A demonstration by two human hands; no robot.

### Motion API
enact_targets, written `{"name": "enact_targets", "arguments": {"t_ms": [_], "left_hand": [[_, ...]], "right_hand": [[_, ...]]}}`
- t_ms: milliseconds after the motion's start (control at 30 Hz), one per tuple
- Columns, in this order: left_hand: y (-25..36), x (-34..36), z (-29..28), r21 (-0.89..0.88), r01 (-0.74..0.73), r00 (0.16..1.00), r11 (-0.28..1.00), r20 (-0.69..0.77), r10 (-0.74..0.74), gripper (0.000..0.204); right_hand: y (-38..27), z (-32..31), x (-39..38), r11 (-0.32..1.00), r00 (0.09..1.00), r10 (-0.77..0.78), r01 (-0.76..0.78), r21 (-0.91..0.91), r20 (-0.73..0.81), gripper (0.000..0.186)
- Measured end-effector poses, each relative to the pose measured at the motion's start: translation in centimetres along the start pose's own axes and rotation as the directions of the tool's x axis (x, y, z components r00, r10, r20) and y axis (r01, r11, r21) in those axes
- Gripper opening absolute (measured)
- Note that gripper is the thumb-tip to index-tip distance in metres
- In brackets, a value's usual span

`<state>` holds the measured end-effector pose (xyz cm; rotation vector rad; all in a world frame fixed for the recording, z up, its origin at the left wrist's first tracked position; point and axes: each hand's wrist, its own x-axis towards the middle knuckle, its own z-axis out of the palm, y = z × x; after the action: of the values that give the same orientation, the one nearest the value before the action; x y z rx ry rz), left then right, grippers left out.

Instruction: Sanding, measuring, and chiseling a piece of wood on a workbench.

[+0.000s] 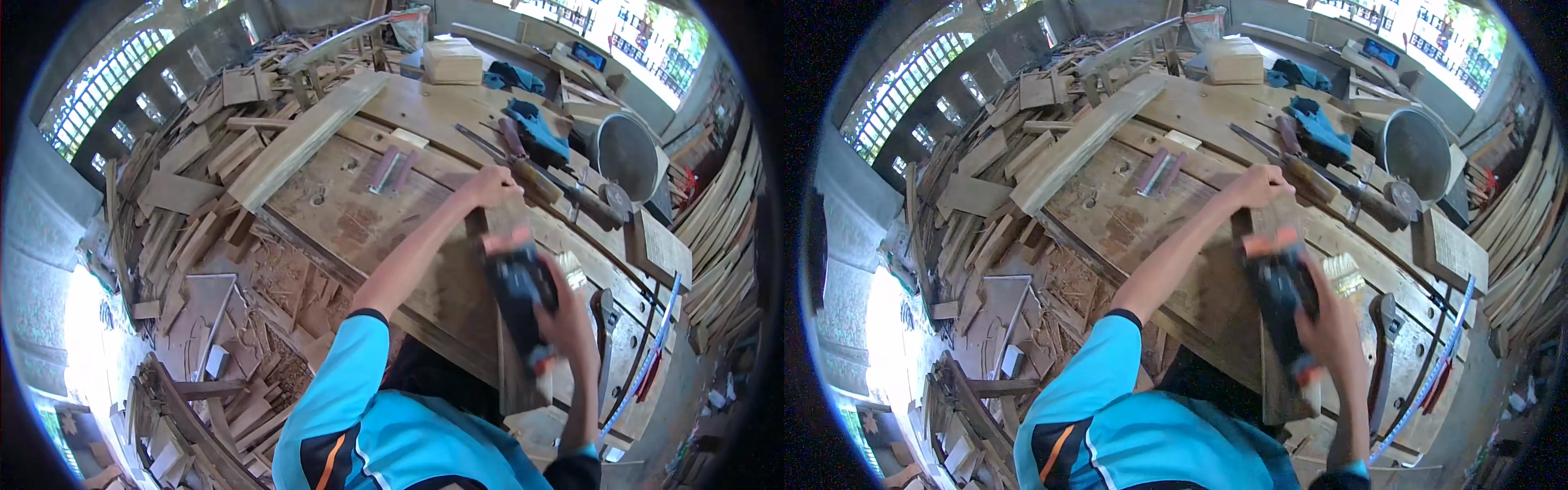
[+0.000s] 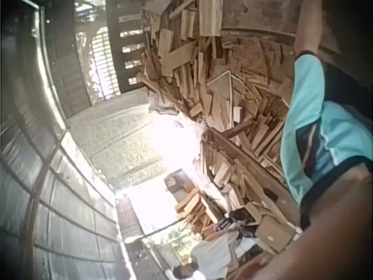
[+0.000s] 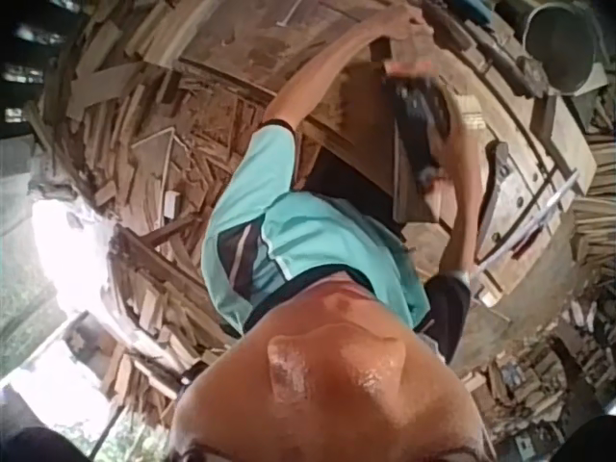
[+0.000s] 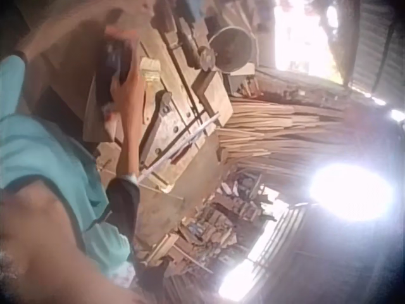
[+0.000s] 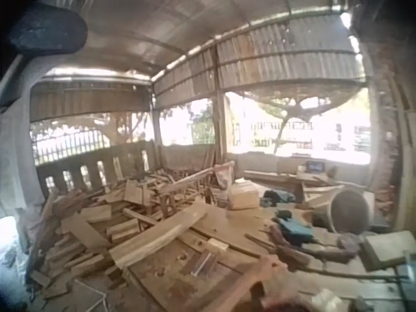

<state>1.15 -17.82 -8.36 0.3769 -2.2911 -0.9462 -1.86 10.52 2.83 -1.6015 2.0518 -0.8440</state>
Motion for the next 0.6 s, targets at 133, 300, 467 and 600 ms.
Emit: {"name": "enact_targets", "arguments": {"t_ms": [133, 300, 467, 600], "left_hand": [[-0.4, -1.0, -1.4, 0.040, 0.044, 0.999, 0.998, -0.029, -0.043, 0.027], [0.6, 0.3, 0.7, 0.078, 0.024, 1.000, 0.997, -0.019, -0.022, 0.028], [1.0, -0.2, 0.1, 0.069, 0.060, 0.998, 0.996, -0.037, -0.058, 0.027], [0.3, -0.9, -0.4, -0.002, 0.107, 0.993, 0.994, -0.050, -0.107, 0.026]], "right_hand": [[-0.6, 1.3, 1.6, 0.998, 0.996, -0.044, 0.040, -0.047, -0.083, 0.064], [-1.3, -0.7, -6.7, 0.997, 0.997, -0.060, 0.057, -0.060, -0.053, 0.071], [-0.7, 0.3, -3.5, 0.995, 0.999, -0.039, 0.036, -0.092, -0.030, 0.068], [-0.9, 1.4, 0.9, 0.990, 0.995, 0.076, -0.084, -0.116, -0.070, 0.064]]}}
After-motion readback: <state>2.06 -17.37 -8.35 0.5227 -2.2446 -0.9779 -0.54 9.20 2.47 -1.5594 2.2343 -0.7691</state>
